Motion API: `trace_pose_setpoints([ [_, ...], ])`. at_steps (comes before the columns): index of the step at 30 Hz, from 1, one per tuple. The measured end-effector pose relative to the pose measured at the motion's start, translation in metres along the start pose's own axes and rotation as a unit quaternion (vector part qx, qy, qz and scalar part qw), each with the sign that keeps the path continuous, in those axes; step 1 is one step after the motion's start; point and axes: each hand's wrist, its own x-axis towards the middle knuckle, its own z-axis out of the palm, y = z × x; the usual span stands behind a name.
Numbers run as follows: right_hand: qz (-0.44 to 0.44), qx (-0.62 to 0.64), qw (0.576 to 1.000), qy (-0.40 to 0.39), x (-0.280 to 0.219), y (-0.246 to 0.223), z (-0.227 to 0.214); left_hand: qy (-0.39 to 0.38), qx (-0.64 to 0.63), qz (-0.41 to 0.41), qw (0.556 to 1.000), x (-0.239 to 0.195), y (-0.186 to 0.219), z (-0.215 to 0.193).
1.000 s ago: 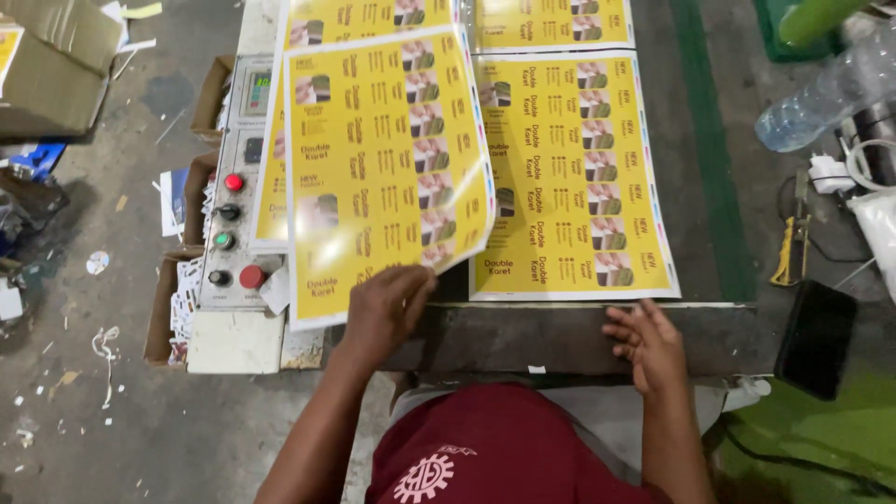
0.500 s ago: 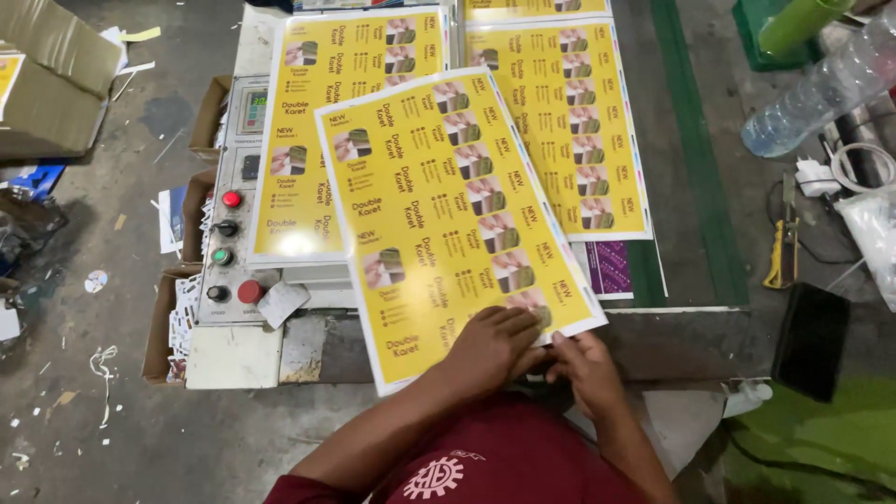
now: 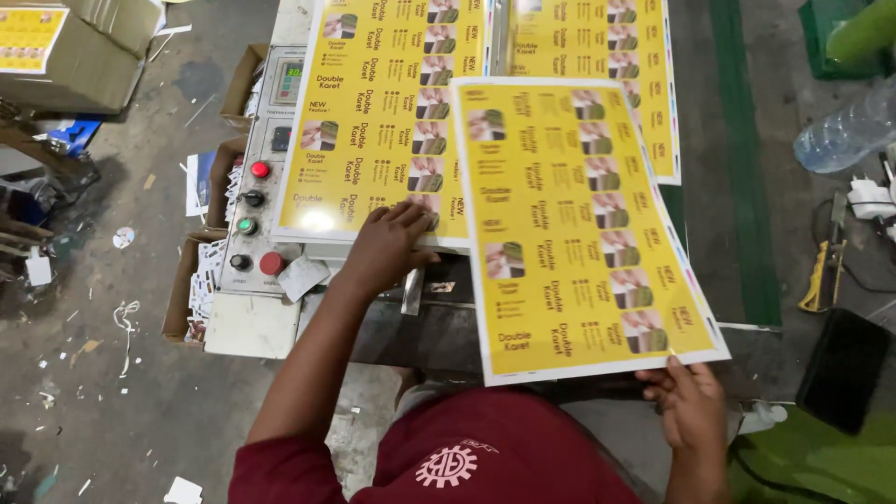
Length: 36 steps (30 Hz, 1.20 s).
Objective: Sort and inspect printed sheets at a finishing station in a print shop.
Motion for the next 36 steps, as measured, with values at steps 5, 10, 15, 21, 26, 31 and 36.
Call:
trace_pose_setpoints([
  [5,-0.006,-0.011,1.0,0.023,-0.001,0.007,-0.036,-0.015,0.027,0.032,0.999,0.007,-0.012,-0.011],
  [10,-0.005,-0.016,0.999,0.039,-0.012,0.012,-0.052,0.0,-0.052,0.043,0.998,0.014,-0.01,-0.045],
  [15,-0.007,-0.028,0.999,0.028,-0.017,0.014,-0.048,0.141,-0.023,-0.012,0.99,0.01,0.011,-0.09],
  [21,0.006,-0.02,0.999,0.032,-0.007,0.017,-0.022,0.231,0.049,-0.028,0.971,-0.012,0.041,-0.087],
  [26,0.007,-0.001,1.0,-0.004,0.015,0.01,0.012,0.177,-0.016,-0.048,0.983,-0.024,0.058,-0.063],
  [31,-0.045,-0.004,0.999,-0.009,0.07,0.025,0.012,0.198,-0.091,-0.048,0.975,-0.031,0.067,-0.047],
  [36,-0.01,-0.022,1.0,-0.02,0.042,0.003,0.028,0.205,-0.169,-0.002,0.964,-0.035,0.09,-0.041],
])
